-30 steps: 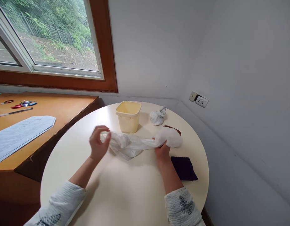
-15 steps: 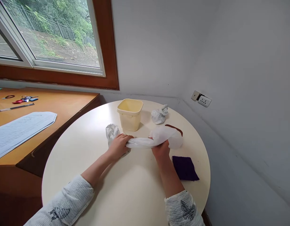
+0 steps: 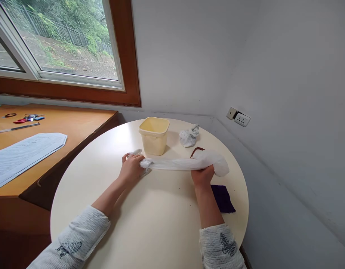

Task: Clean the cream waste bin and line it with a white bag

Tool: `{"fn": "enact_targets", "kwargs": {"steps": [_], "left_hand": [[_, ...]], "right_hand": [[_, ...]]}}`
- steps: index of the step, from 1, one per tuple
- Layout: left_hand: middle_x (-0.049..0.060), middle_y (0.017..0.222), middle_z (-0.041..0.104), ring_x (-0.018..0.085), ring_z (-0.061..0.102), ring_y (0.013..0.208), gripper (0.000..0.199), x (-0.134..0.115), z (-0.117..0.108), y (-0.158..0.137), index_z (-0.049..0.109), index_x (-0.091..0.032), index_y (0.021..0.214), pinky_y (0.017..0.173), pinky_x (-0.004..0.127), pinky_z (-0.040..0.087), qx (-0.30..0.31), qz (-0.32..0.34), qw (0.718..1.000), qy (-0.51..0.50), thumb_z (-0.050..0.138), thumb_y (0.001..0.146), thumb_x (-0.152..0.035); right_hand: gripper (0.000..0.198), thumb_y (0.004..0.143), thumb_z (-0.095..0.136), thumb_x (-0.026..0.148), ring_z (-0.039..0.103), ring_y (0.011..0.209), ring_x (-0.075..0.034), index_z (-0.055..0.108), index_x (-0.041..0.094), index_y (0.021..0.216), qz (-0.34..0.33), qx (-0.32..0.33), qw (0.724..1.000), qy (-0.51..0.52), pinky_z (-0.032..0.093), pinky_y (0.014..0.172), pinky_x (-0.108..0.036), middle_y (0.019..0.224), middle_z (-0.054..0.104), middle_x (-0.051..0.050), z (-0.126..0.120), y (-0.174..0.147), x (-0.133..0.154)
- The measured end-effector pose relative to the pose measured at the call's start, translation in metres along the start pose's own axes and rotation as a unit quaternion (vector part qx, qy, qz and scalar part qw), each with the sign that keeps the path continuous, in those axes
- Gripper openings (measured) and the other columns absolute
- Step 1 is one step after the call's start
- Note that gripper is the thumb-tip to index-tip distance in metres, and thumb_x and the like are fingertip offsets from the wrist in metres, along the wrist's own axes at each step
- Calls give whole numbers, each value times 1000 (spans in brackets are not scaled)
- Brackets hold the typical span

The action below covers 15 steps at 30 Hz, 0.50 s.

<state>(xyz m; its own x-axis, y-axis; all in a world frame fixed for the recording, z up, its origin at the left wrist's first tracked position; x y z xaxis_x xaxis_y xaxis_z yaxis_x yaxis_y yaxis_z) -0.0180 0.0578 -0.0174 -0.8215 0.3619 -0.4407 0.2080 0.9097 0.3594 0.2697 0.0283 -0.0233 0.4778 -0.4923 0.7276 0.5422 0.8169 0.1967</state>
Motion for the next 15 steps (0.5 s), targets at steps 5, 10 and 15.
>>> {"fn": "enact_targets", "kwargs": {"steps": [5,10,15], "left_hand": [[2,65,58,28,52,86,8,12,-5,1,55,-22,60,95,46,15,-38,-67,995,-63,62,61,-25],[-2,50,47,16,44,58,17,29,2,-2,45,-21,51,62,28,30,-34,-122,980,-155,59,60,-25],[-5,50,45,11,38,52,12,34,6,-2,48,-20,55,51,23,26,-21,-128,967,-218,58,61,-25]], "right_hand": [[27,78,42,42,58,93,-21,55,22,91,62,-5,995,71,53,73,-41,91,63,-4,-5,6,-8],[31,79,41,44,58,95,-21,57,23,95,74,-41,993,82,52,78,-42,94,64,-4,-14,8,-14],[31,76,45,43,59,93,-21,59,25,97,66,-63,992,82,52,79,-43,92,66,-2,-20,9,-17]]}}
Point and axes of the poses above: each hand's wrist, its own y-axis towards the middle knuckle, its own z-axis out of the palm, x = y × z, the point moved 6 cm from there along y, towards the middle knuckle
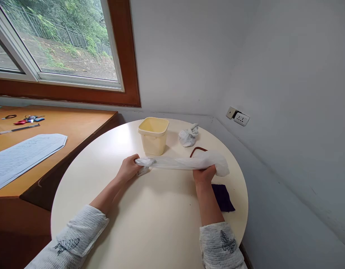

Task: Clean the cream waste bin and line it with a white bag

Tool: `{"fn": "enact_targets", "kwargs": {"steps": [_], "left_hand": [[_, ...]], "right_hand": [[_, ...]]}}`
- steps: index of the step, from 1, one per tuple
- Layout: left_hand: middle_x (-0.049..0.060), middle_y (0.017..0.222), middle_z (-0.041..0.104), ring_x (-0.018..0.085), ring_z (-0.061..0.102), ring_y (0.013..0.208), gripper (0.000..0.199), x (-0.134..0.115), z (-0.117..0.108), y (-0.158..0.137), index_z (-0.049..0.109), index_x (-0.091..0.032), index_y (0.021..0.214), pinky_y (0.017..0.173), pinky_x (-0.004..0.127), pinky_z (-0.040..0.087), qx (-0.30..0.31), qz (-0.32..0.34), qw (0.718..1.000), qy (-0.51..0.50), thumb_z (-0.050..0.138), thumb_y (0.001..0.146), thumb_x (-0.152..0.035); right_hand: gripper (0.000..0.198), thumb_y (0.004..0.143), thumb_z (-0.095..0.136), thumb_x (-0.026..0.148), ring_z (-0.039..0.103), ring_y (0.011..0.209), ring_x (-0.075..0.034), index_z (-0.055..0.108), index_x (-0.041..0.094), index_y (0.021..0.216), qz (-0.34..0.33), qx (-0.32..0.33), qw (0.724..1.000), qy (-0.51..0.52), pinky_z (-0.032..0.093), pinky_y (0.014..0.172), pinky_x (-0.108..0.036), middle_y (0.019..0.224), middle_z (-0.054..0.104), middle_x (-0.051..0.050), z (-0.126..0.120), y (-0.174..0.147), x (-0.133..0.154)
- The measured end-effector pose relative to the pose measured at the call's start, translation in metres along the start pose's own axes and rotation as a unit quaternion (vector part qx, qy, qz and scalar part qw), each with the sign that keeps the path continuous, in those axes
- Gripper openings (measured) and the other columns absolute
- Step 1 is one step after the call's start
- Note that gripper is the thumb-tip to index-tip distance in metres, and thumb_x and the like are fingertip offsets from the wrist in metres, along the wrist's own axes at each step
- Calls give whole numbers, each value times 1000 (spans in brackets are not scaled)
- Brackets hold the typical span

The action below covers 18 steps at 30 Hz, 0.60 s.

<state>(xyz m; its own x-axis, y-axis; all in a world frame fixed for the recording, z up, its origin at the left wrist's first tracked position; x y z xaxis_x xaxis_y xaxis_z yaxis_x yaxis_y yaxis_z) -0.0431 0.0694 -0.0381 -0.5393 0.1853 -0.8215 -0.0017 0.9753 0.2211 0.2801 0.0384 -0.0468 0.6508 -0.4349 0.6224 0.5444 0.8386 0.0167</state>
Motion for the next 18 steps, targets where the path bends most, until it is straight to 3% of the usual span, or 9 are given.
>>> {"fn": "enact_targets", "kwargs": {"steps": [2,4,6,8,11,13,15,16,18], "left_hand": [[-3,62,51,12,44,58,9,-5,-1,1,54,-20,64,53,23,31,8,9,1000,-20,60,58,-24],[1,85,55,15,51,72,23,-13,-3,1,60,-21,80,60,23,37,15,20,999,-48,63,57,-24],[5,108,49,20,51,93,36,-21,-6,1,59,-23,95,70,26,42,24,37,995,-89,63,60,-27],[6,120,42,25,44,110,37,-28,-9,-1,58,-24,101,81,31,42,25,59,991,-121,59,65,-29],[6,122,43,27,37,118,26,-37,-22,-6,59,-23,95,94,38,36,-45,117,987,-102,50,70,-25],[5,119,47,27,39,116,18,-47,-32,-15,60,-22,87,99,41,30,-127,174,975,-58,50,72,-23],[6,111,51,26,45,109,12,-62,-35,-27,58,-21,83,98,42,31,-169,237,956,-27,53,72,-22],[7,107,53,26,48,105,12,-71,-31,-34,57,-21,84,96,41,34,-162,267,950,-21,55,72,-22],[8,105,53,24,52,102,21,-88,-14,-46,56,-21,95,91,37,41,-84,316,945,-21,57,74,-22]], "right_hand": [[30,74,48,41,59,93,-22,60,26,96,-3,-10,1000,10,52,78,-43,90,66,-2,-3,1,0],[29,72,51,40,59,94,-23,61,26,96,-3,-30,999,25,53,78,-43,90,66,-2,-6,1,1],[30,72,50,40,59,96,-23,61,26,97,-8,-44,999,29,53,77,-43,92,66,-2,-7,1,2],[32,75,47,43,59,98,-22,60,26,98,-14,-37,999,12,53,79,-43,94,66,-3,-5,0,3],[36,78,40,47,57,101,-21,59,24,99,-12,-21,999,-22,52,81,-41,98,65,-3,-1,-3,1],[39,79,38,50,57,101,-20,59,24,99,-8,-22,999,-36,52,82,-40,98,65,-4,1,-4,-2],[42,80,34,51,57,101,-20,58,24,100,-26,-4,998,-60,53,80,-39,98,65,-4,5,-6,-4],[43,80,33,52,57,101,-19,58,23,101,-41,13,996,-75,53,79,-39,98,65,-4,9,-7,-4],[42,81,34,51,57,100,-19,57,22,102,-75,53,991,-95,53,78,-38,97,64,-5,18,-12,-5]]}}
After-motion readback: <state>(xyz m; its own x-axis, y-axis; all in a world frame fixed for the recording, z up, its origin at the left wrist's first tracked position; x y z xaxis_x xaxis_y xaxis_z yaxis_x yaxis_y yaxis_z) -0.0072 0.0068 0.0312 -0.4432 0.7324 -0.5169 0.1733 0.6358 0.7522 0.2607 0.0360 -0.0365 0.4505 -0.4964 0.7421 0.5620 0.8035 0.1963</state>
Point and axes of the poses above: each hand's wrist, its own y-axis towards the middle knuckle, its own z-axis out of the palm, x = y × z, the point moved 6 cm from there along y, towards the middle knuckle
